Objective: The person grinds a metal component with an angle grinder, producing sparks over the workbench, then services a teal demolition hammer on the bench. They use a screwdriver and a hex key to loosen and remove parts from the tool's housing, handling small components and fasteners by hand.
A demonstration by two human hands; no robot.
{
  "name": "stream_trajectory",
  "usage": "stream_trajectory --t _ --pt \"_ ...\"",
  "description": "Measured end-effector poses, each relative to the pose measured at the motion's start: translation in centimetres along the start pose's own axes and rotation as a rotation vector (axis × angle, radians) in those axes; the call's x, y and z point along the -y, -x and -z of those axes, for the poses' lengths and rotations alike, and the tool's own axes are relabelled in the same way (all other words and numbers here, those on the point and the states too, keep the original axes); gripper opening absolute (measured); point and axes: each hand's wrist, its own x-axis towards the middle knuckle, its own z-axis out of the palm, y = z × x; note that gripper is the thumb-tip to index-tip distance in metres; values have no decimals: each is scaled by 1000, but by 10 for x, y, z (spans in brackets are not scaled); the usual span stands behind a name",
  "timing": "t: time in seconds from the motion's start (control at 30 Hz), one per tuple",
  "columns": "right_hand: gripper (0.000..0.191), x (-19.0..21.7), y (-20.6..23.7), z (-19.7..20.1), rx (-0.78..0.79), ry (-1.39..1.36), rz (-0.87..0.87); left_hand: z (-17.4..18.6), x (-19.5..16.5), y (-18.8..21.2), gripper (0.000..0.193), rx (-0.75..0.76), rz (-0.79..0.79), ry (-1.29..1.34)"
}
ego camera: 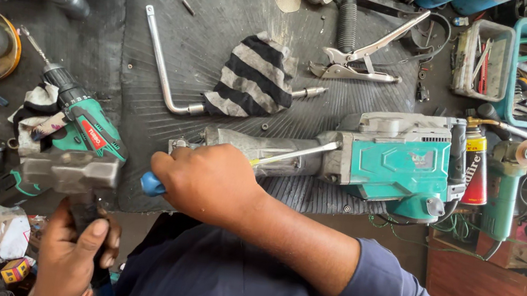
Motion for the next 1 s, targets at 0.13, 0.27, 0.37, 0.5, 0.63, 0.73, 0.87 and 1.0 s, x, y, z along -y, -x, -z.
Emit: stream_trajectory --t 0.13,0.27,0.37,0.5,0.63,0.73,0.87,1.0 --pt "16 -1 -1 -4 36 14 -17 -6 1 3 28 -20 73 20" --pt "14 1 0 -7 59 24 -33 -3 10 8 36 59 6 184" --pt "11 1 -1 -10 62 27 -29 1 16 9 52 67 -86 405" --pt "9 0 -1 -15 86 53 -23 2 18 9 54 -26 -155 463" --pt "9 0 3 -19 13 70 -9 -3 18 13 47 -46 -50 153" --pt "9 2 9 -19 -12 81 7 -5 18 17 40 -64 -68 170" --pt "8 9 12 -19 9 135 58 -7 23 24 32 -146 -213 372" --pt "7 8 13 -19 64 159 48 -17 31 38 34 -165 -252 383"
